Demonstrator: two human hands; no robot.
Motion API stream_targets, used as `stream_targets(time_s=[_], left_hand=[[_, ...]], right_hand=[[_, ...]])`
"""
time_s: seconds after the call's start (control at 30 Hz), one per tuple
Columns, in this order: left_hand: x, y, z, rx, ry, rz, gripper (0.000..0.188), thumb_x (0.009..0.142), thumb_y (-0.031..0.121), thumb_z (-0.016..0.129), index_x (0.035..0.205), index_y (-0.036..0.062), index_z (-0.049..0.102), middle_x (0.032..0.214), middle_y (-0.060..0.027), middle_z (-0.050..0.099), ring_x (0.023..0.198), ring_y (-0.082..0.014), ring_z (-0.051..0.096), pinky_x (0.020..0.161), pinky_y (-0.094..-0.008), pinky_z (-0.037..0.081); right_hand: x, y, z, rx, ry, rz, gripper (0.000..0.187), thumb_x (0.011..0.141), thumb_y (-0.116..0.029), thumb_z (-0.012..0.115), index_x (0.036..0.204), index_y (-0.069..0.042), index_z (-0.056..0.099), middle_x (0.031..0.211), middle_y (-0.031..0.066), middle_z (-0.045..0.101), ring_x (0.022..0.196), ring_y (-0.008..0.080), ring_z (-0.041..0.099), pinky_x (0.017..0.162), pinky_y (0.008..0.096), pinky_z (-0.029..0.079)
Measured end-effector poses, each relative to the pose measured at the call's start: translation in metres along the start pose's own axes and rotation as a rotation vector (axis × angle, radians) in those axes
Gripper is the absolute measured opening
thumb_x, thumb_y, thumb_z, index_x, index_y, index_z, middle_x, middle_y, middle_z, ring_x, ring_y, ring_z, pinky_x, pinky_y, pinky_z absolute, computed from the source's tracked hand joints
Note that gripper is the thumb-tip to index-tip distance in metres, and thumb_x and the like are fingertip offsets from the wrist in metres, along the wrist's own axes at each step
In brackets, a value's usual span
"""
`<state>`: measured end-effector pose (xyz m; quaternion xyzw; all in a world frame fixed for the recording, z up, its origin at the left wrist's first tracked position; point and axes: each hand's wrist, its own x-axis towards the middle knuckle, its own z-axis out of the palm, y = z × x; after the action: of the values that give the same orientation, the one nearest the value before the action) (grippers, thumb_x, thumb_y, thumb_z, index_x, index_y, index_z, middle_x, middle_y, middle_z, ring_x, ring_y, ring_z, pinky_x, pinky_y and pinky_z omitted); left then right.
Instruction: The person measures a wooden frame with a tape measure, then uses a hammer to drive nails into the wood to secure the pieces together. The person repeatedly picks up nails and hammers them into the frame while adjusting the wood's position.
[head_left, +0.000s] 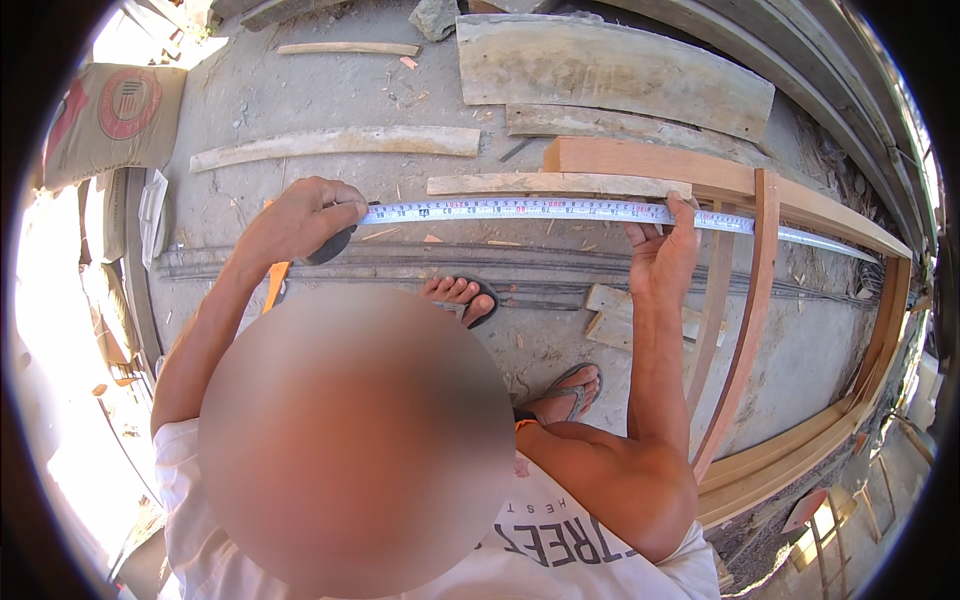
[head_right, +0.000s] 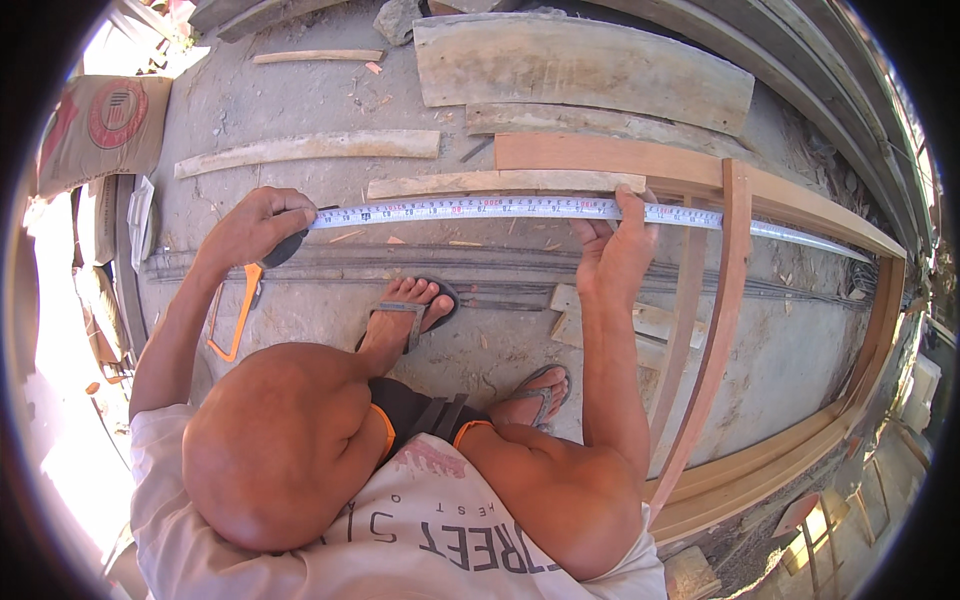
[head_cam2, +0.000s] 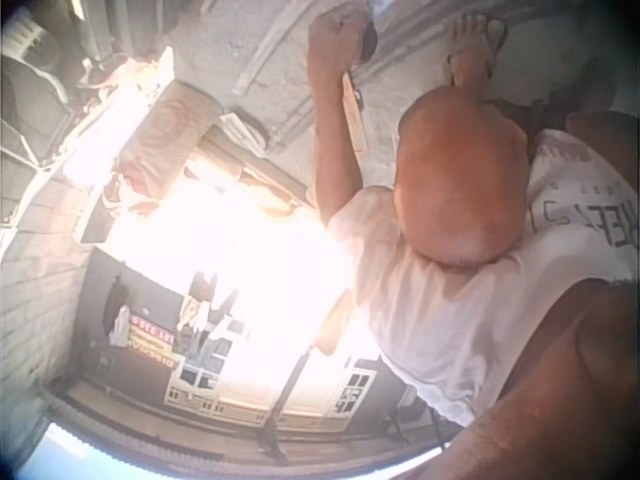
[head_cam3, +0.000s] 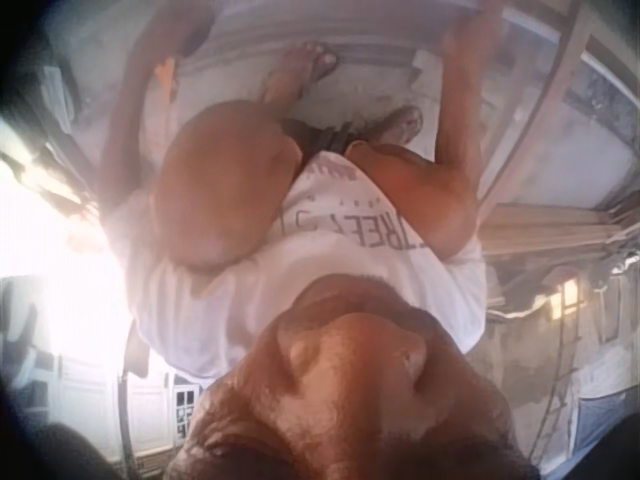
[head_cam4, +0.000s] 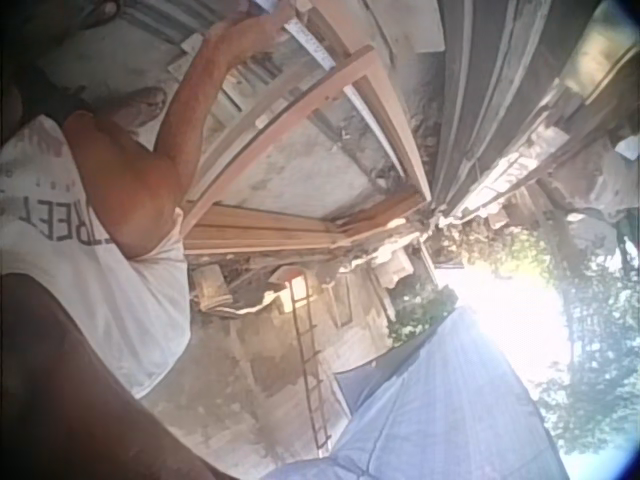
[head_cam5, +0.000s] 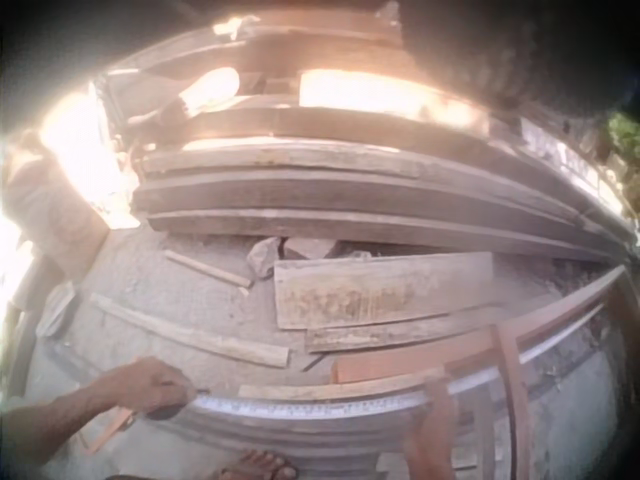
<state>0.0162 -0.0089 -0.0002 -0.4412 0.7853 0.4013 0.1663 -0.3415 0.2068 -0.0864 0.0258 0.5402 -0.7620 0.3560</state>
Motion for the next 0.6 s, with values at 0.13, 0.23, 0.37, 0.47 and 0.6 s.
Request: stream_targets(time_s=[0.13,0.23,0.37,0.47,0.6], left_hand=[[0.0009,-0.0107,0.0048,-0.014,0.067,0.088,0.040,0.095,0.033,0.062,0.103,-0.0038,0.075,0.077,-0.0180,0.066,0.071,-0.0237,0.059,0.071,-0.0402,0.049],[0.0018,-0.0097,0.0041,-0.006,0.053,0.073,0.039,0.095,0.033,0.061,0.100,-0.0039,0.074,0.073,-0.0171,0.063,0.069,-0.0229,0.057,0.069,-0.0402,0.048],[0.0037,-0.0054,-0.0005,0.006,0.005,0.056,0.038,0.096,0.032,0.061,0.097,-0.0044,0.073,0.072,-0.0161,0.062,0.070,-0.0226,0.056,0.070,-0.0400,0.047],[0.0045,-0.0030,-0.0025,-0.005,-0.006,0.055,0.037,0.096,0.031,0.062,0.098,-0.0046,0.073,0.076,-0.0161,0.064,0.074,-0.0231,0.058,0.074,-0.0396,0.048],[0.0035,-0.0027,-0.0014,-0.037,0.011,0.082,0.038,0.095,0.032,0.061,0.100,-0.0026,0.074,0.071,-0.0161,0.062,0.068,-0.0218,0.055,0.067,-0.0393,0.047]], right_hand=[[-0.0070,-0.0007,0.0086,-0.030,0.015,-0.051,0.049,0.094,-0.014,0.066,0.136,0.000,0.044,0.113,0.0113,0.060,0.093,0.0277,0.074,0.070,0.0376,0.070],[-0.0044,0.0004,0.0054,-0.024,0.003,-0.035,0.054,0.094,-0.014,0.066,0.139,0.001,0.041,0.114,0.0118,0.059,0.094,0.0283,0.074,0.072,0.0387,0.070],[-0.0037,-0.0006,0.0036,-0.017,0.007,-0.008,0.055,0.094,-0.015,0.066,0.141,-0.001,0.040,0.117,0.0122,0.058,0.095,0.0294,0.074,0.075,0.0403,0.070],[-0.0032,-0.0015,0.0039,-0.015,0.004,-0.009,0.055,0.094,-0.015,0.066,0.141,-0.002,0.040,0.119,0.0127,0.058,0.096,0.0303,0.074,0.075,0.0408,0.070],[-0.0047,-0.0027,0.0048,-0.067,-0.007,-0.035,0.054,0.094,-0.016,0.065,0.141,-0.002,0.040,0.119,0.0130,0.058,0.097,0.0315,0.074,0.076,0.0406,0.070]])
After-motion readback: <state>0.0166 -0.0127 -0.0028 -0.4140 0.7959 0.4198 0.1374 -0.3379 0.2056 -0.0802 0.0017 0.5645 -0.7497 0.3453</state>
